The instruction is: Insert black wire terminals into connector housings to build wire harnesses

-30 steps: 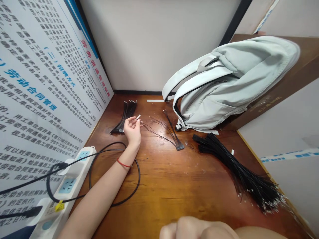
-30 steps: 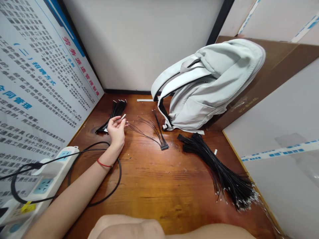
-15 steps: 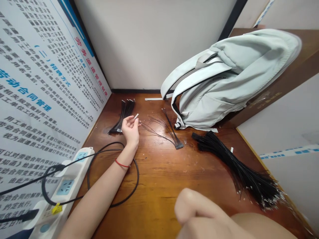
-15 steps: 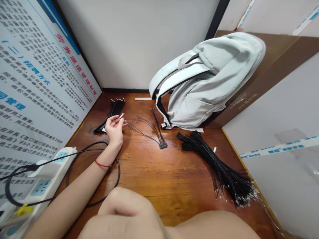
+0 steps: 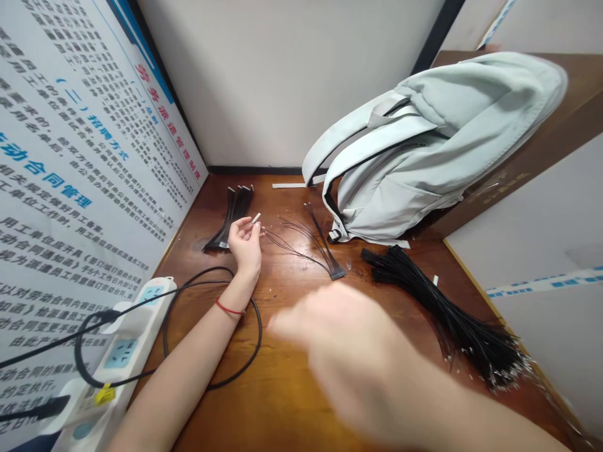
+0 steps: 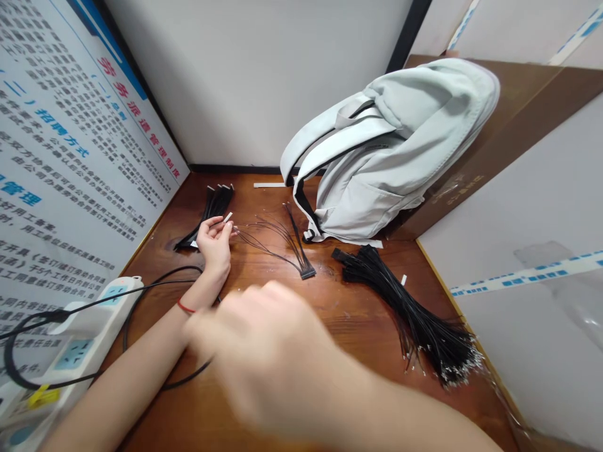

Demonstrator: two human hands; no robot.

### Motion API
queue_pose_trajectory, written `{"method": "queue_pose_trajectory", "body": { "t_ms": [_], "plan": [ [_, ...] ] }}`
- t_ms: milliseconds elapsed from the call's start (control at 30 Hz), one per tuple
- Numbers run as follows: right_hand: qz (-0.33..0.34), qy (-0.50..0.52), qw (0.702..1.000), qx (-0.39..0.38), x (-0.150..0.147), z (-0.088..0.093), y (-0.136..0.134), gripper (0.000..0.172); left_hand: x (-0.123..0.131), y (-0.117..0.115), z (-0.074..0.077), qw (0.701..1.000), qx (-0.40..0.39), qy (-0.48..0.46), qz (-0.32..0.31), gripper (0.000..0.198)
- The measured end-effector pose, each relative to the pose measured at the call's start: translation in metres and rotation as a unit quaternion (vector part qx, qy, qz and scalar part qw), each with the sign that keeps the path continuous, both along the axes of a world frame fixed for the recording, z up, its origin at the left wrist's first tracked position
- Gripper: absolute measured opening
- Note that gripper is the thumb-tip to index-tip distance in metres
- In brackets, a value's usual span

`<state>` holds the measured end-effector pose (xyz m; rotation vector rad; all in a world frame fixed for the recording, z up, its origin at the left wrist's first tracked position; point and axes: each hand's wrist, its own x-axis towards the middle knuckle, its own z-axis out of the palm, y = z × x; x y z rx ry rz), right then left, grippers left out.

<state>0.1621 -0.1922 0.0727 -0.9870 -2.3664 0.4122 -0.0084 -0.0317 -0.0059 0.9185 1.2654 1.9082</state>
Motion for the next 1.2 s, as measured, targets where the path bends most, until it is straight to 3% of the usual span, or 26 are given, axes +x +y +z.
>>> {"method": "queue_pose_trajectory", "body": {
  "t_ms": [100,167,267,367,633,933,1200],
  "plan": [
    [-0.153,0.007,0.982,-0.113,0.023,0.021,0.05,0.024,0.0,0.0,-0.001,1.0,-0.003,0.0,-0.005,0.025],
    [-0.209,-0.005,0.961,-0.18,0.039,0.016,0.079,0.017,0.0,0.0,-0.001,1.0,-0.007,0.004,-0.007,0.026],
    [-0.201,-0.013,0.939,-0.279,0.056,-0.012,0.105,0.009,0.0,-0.001,-0.001,1.0,-0.01,0.009,-0.004,0.026],
    [-0.196,-0.013,0.928,-0.315,0.063,-0.03,0.112,0.004,-0.001,-0.001,-0.001,1.0,-0.004,0.01,-0.007,0.026],
    [-0.19,-0.04,0.921,-0.338,0.06,-0.022,0.116,0.009,-0.002,0.001,-0.004,1.0,-0.007,0.017,-0.007,0.026],
    [-0.228,-0.104,0.909,-0.333,0.049,-0.014,0.117,0.009,-0.001,-0.001,-0.001,1.0,-0.008,-0.001,-0.011,0.026],
    [-0.264,-0.136,0.937,-0.185,0.034,-0.022,0.114,0.008,0.001,-0.003,0.002,1.0,-0.014,0.0,-0.011,0.024]
  ]
}}
